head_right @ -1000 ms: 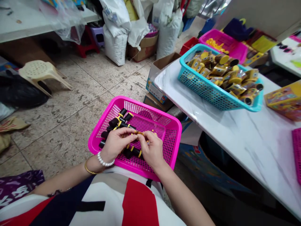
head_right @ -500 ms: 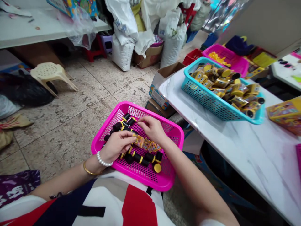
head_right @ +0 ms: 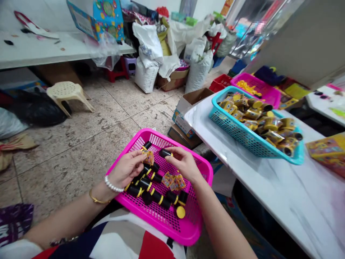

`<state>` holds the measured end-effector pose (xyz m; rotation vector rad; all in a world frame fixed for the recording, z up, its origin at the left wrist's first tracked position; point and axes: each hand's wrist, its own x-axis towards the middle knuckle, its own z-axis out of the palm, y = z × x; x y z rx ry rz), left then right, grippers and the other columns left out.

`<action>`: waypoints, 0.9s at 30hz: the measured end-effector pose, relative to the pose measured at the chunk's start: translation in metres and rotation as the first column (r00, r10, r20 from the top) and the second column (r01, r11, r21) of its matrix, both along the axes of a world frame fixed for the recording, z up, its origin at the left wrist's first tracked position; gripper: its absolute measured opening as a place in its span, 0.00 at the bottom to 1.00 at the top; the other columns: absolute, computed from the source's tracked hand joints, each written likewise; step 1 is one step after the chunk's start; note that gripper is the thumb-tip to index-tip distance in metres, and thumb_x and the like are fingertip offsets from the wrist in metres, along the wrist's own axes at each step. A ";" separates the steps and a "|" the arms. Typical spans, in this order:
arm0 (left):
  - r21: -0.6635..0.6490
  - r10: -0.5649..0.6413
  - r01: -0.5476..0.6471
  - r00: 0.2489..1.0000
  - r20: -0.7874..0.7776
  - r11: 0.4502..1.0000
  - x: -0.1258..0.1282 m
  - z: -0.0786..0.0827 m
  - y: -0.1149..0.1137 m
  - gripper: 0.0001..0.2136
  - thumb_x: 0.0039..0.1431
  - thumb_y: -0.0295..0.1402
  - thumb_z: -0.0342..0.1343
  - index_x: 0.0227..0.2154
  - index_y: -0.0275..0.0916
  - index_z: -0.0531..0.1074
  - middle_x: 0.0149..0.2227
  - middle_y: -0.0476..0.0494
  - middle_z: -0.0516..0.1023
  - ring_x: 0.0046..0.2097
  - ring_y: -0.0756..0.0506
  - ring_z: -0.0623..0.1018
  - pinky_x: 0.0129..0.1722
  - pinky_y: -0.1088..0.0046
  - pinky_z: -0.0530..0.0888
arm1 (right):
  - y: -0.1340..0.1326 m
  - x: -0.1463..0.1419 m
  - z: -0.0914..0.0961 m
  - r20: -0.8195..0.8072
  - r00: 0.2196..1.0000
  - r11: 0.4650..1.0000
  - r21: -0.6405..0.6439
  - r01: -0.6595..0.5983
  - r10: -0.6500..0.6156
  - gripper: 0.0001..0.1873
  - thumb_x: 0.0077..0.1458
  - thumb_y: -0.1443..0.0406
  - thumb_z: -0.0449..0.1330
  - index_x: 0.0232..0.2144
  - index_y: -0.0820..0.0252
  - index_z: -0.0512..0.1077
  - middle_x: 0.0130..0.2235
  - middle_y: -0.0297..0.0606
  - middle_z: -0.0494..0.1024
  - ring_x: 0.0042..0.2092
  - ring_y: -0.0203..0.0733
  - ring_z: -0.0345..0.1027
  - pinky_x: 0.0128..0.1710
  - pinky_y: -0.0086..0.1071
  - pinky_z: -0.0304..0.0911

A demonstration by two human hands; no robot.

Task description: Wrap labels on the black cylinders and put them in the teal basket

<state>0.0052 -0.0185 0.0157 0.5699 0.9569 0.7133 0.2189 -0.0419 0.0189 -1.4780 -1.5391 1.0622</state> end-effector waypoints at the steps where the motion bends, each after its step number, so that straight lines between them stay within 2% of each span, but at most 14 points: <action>1: -0.015 0.000 0.000 1.000 0.006 1.000 0.002 -0.001 0.000 0.10 0.50 0.33 0.62 0.30 0.35 0.68 0.17 0.55 0.68 0.13 0.59 0.60 0.10 0.85 0.46 | -0.007 0.002 0.006 -0.143 0.989 0.998 -0.054 0.019 -0.027 0.15 0.54 0.62 0.61 0.46 0.55 0.73 0.43 0.39 0.78 0.42 0.42 0.72 0.44 0.37 0.67; 3: -0.030 0.000 0.002 0.999 0.044 1.000 0.005 -0.003 -0.002 0.09 0.49 0.31 0.63 0.30 0.34 0.68 0.18 0.54 0.68 0.14 0.59 0.61 0.11 0.85 0.47 | -0.020 0.001 0.015 -0.280 0.960 0.996 -0.093 0.008 -0.034 0.16 0.53 0.62 0.63 0.45 0.53 0.75 0.44 0.38 0.78 0.45 0.44 0.71 0.47 0.38 0.66; 5: -0.043 -0.009 0.014 0.993 0.116 0.999 0.007 -0.003 -0.003 0.10 0.48 0.30 0.63 0.31 0.33 0.68 0.21 0.53 0.70 0.15 0.59 0.62 0.11 0.86 0.48 | -0.027 -0.006 0.020 -0.291 0.957 0.994 -0.104 -0.020 -0.011 0.16 0.51 0.61 0.65 0.44 0.53 0.76 0.44 0.38 0.77 0.46 0.44 0.71 0.47 0.37 0.65; 8: -0.082 -0.039 0.061 0.971 0.238 0.995 0.006 -0.003 -0.004 0.10 0.48 0.29 0.63 0.31 0.32 0.70 0.26 0.51 0.72 0.16 0.61 0.60 0.11 0.86 0.47 | -0.028 -0.015 0.023 -0.209 0.978 0.993 -0.110 -0.033 0.009 0.16 0.51 0.61 0.64 0.43 0.55 0.77 0.42 0.39 0.76 0.43 0.43 0.70 0.43 0.36 0.66; 10: -0.094 -0.067 0.096 0.959 0.274 0.991 0.005 -0.004 -0.004 0.09 0.48 0.29 0.63 0.31 0.31 0.70 0.28 0.49 0.73 0.15 0.62 0.59 0.11 0.86 0.47 | -0.027 -0.019 0.025 -0.093 0.996 0.998 -0.065 -0.008 0.002 0.16 0.52 0.62 0.63 0.45 0.55 0.76 0.39 0.38 0.74 0.40 0.41 0.69 0.40 0.35 0.64; 14: -0.063 -0.069 0.084 0.975 0.210 0.995 0.006 -0.006 -0.005 0.08 0.49 0.30 0.62 0.29 0.32 0.70 0.25 0.49 0.73 0.15 0.60 0.62 0.11 0.86 0.47 | -0.026 -0.022 0.029 0.208 0.977 0.998 0.045 -0.044 0.034 0.20 0.54 0.66 0.60 0.50 0.54 0.73 0.33 0.35 0.70 0.36 0.38 0.65 0.38 0.34 0.61; 16: -0.049 -0.052 0.061 0.984 0.170 0.997 0.008 -0.007 -0.006 0.09 0.48 0.31 0.63 0.29 0.32 0.70 0.23 0.51 0.71 0.15 0.59 0.64 0.11 0.86 0.48 | -0.027 -0.023 0.029 0.279 0.959 0.995 0.064 -0.082 0.061 0.18 0.54 0.67 0.59 0.48 0.53 0.75 0.32 0.34 0.69 0.35 0.38 0.64 0.37 0.33 0.60; 20: -0.059 -0.033 0.043 0.986 0.166 0.997 0.010 -0.009 -0.006 0.11 0.47 0.32 0.64 0.31 0.32 0.71 0.22 0.52 0.70 0.16 0.59 0.64 0.11 0.86 0.48 | -0.030 -0.024 0.027 0.293 0.956 0.991 0.132 -0.035 -0.005 0.12 0.52 0.68 0.60 0.40 0.56 0.77 0.31 0.34 0.69 0.35 0.39 0.64 0.37 0.33 0.60; 23: -0.063 -0.039 0.050 0.984 0.173 0.997 0.010 -0.009 -0.006 0.12 0.45 0.33 0.65 0.30 0.33 0.71 0.19 0.53 0.68 0.15 0.59 0.63 0.11 0.85 0.47 | -0.035 -0.025 0.030 0.284 0.958 0.985 0.170 -0.021 -0.029 0.11 0.50 0.70 0.61 0.38 0.57 0.76 0.33 0.35 0.69 0.37 0.40 0.65 0.38 0.33 0.61; 25: -0.068 -0.046 0.058 0.984 0.171 0.996 0.011 -0.007 -0.008 0.12 0.44 0.35 0.66 0.27 0.34 0.70 0.16 0.55 0.65 0.14 0.58 0.60 0.12 0.84 0.47 | -0.040 -0.028 0.034 0.274 0.962 0.982 0.185 -0.032 -0.020 0.14 0.49 0.71 0.61 0.40 0.56 0.75 0.35 0.36 0.70 0.38 0.40 0.66 0.39 0.32 0.62; 27: -0.081 -0.023 0.038 0.984 0.178 0.996 0.013 -0.006 -0.011 0.14 0.42 0.36 0.67 0.24 0.35 0.69 0.14 0.56 0.62 0.14 0.58 0.59 0.12 0.84 0.49 | -0.046 -0.029 0.034 0.278 0.960 0.978 0.207 -0.040 -0.019 0.21 0.46 0.73 0.60 0.44 0.54 0.74 0.35 0.36 0.70 0.38 0.40 0.66 0.39 0.31 0.63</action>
